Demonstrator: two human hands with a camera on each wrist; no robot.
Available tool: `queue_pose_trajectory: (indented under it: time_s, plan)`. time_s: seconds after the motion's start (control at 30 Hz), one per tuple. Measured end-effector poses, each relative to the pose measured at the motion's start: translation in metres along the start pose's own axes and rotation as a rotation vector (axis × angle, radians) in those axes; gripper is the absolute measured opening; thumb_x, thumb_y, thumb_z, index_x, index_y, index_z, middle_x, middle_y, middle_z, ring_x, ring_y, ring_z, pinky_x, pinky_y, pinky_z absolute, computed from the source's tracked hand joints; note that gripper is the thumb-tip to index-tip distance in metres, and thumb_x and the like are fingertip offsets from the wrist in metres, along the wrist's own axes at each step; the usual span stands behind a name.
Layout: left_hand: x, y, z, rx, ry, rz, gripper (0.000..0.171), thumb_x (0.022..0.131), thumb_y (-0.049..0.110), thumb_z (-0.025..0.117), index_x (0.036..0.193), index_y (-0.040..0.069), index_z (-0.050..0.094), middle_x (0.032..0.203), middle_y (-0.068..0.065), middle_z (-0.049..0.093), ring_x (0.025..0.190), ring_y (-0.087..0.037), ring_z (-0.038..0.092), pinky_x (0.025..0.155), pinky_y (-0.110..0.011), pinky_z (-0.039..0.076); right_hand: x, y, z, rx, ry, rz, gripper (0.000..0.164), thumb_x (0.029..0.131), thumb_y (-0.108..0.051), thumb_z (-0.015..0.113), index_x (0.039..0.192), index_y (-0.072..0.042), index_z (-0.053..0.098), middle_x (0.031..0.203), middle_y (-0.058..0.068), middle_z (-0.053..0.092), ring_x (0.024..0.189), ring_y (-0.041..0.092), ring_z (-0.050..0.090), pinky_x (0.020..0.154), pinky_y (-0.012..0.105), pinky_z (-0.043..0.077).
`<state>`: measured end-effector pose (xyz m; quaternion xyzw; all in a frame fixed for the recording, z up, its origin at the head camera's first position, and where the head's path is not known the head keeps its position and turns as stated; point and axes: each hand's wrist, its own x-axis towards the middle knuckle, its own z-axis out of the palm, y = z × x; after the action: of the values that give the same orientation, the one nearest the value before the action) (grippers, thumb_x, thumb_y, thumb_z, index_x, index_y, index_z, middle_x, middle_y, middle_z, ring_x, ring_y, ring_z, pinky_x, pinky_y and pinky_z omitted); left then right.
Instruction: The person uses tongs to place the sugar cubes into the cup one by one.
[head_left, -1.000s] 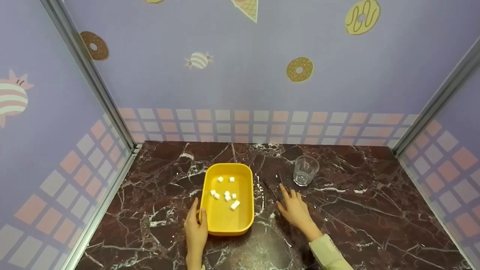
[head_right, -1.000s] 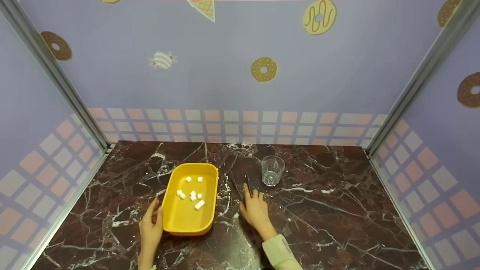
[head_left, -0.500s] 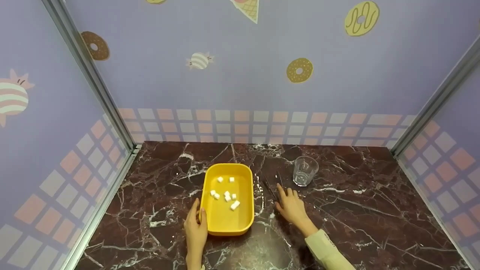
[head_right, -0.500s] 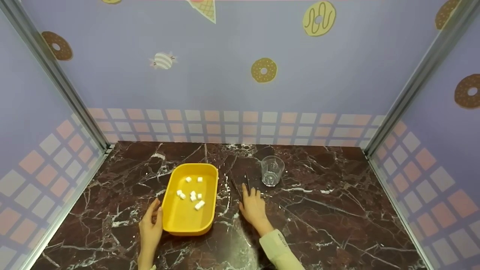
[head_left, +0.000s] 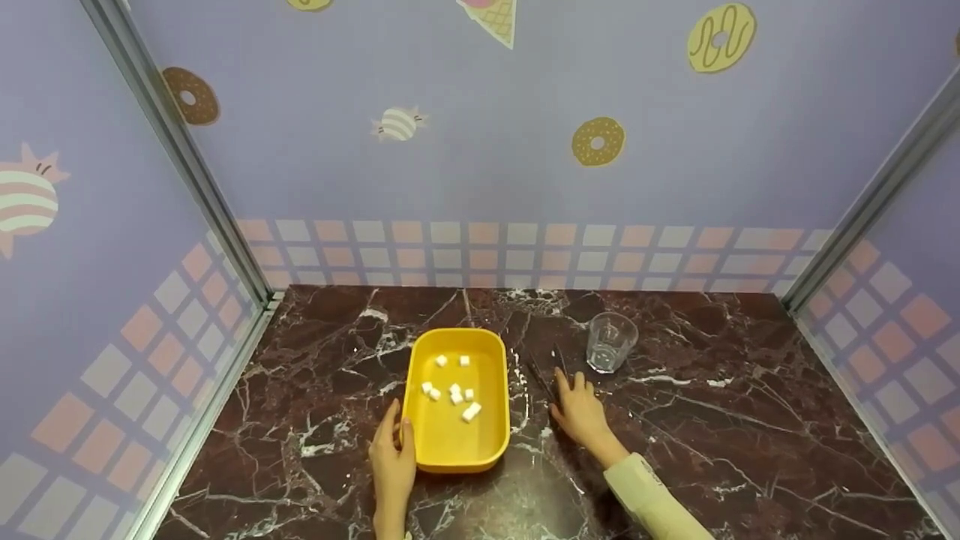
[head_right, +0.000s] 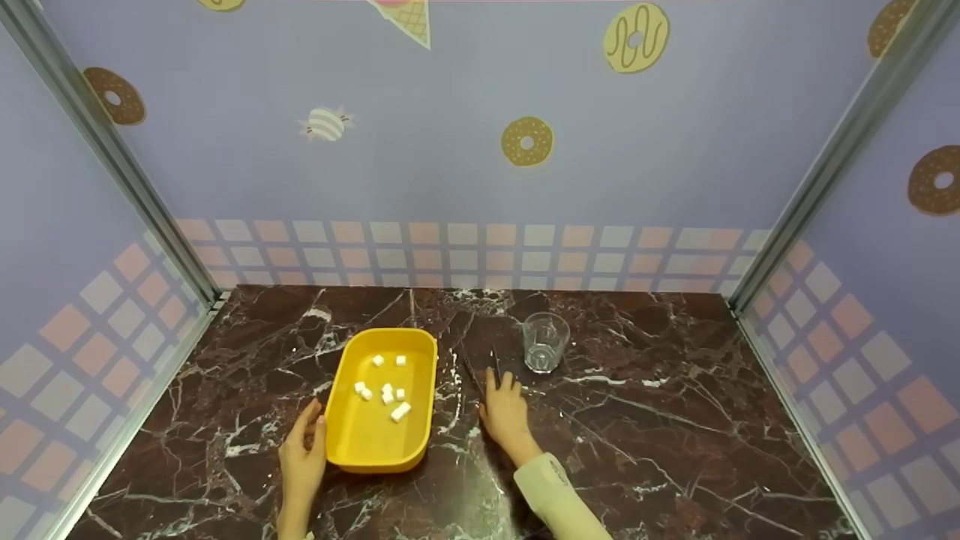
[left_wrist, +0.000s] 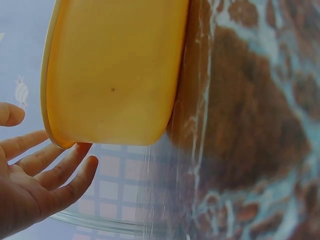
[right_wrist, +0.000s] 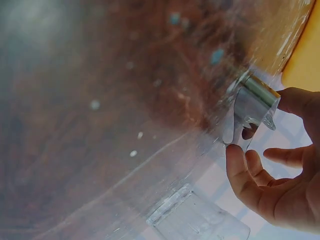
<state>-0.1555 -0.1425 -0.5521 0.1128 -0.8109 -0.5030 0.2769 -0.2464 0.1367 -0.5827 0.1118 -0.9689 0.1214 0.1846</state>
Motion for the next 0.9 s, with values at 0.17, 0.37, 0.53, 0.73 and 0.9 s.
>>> queue_pose_trajectory:
  time_s: [0.17, 0.37, 0.53, 0.73, 0.9]
  plan:
    - [-0.0006, 0.0002, -0.0003, -0.014, 0.006, 0.004, 0.035, 0.086, 0.004, 0.054, 0.121, -0.001, 0.053, 0.121, -0.016, 0.057, 0.090, -0.025, 0.061, 0.071, -0.031, 0.054, 0.0002, -0.0012, 0.0003, 0.012, 0.000, 0.013, 0.066, 0.069, -0.019, 0.073, 0.126, 0.000, 0.044, 0.095, 0.021, 0.044, 0.071, 0.034, 0.053, 0.049, 0.043, 0.049]
    - [0.0003, 0.0013, -0.0011, -0.008, -0.007, -0.010, 0.035, 0.087, 0.006, 0.053, 0.122, 0.002, 0.053, 0.121, -0.015, 0.056, 0.091, -0.025, 0.061, 0.071, -0.031, 0.053, 0.0017, -0.0036, -0.0006, -0.014, -0.057, 0.063, 0.073, 0.070, -0.021, 0.072, 0.126, 0.012, 0.039, 0.097, 0.025, 0.047, 0.074, 0.036, 0.055, 0.056, 0.043, 0.052]
    - [0.0009, 0.0015, -0.0018, -0.006, -0.023, -0.025, 0.034, 0.088, 0.007, 0.052, 0.122, 0.003, 0.053, 0.121, -0.017, 0.056, 0.093, -0.027, 0.060, 0.071, -0.035, 0.053, 0.0042, -0.0049, -0.0004, -0.029, -0.090, 0.091, 0.069, 0.071, -0.023, 0.072, 0.119, 0.016, 0.044, 0.099, 0.026, 0.049, 0.079, 0.038, 0.057, 0.060, 0.044, 0.053]
    - [0.0010, 0.0018, -0.0020, 0.004, -0.017, -0.024, 0.033, 0.087, 0.006, 0.052, 0.121, 0.004, 0.055, 0.119, -0.018, 0.057, 0.091, -0.026, 0.061, 0.068, -0.030, 0.053, 0.0072, -0.0046, -0.0017, -0.044, -0.128, 0.096, 0.061, 0.071, -0.026, 0.070, 0.110, 0.015, 0.049, 0.091, 0.024, 0.053, 0.077, 0.038, 0.059, 0.061, 0.047, 0.052]
    - [0.0007, 0.0013, -0.0014, -0.006, 0.003, 0.006, 0.032, 0.087, 0.004, 0.053, 0.119, 0.002, 0.056, 0.117, -0.019, 0.058, 0.089, -0.026, 0.062, 0.068, -0.028, 0.053, 0.0093, -0.0038, -0.0032, -0.013, -0.177, 0.121, 0.052, 0.071, -0.027, 0.069, 0.099, 0.012, 0.050, 0.086, 0.024, 0.054, 0.072, 0.040, 0.059, 0.059, 0.050, 0.051]
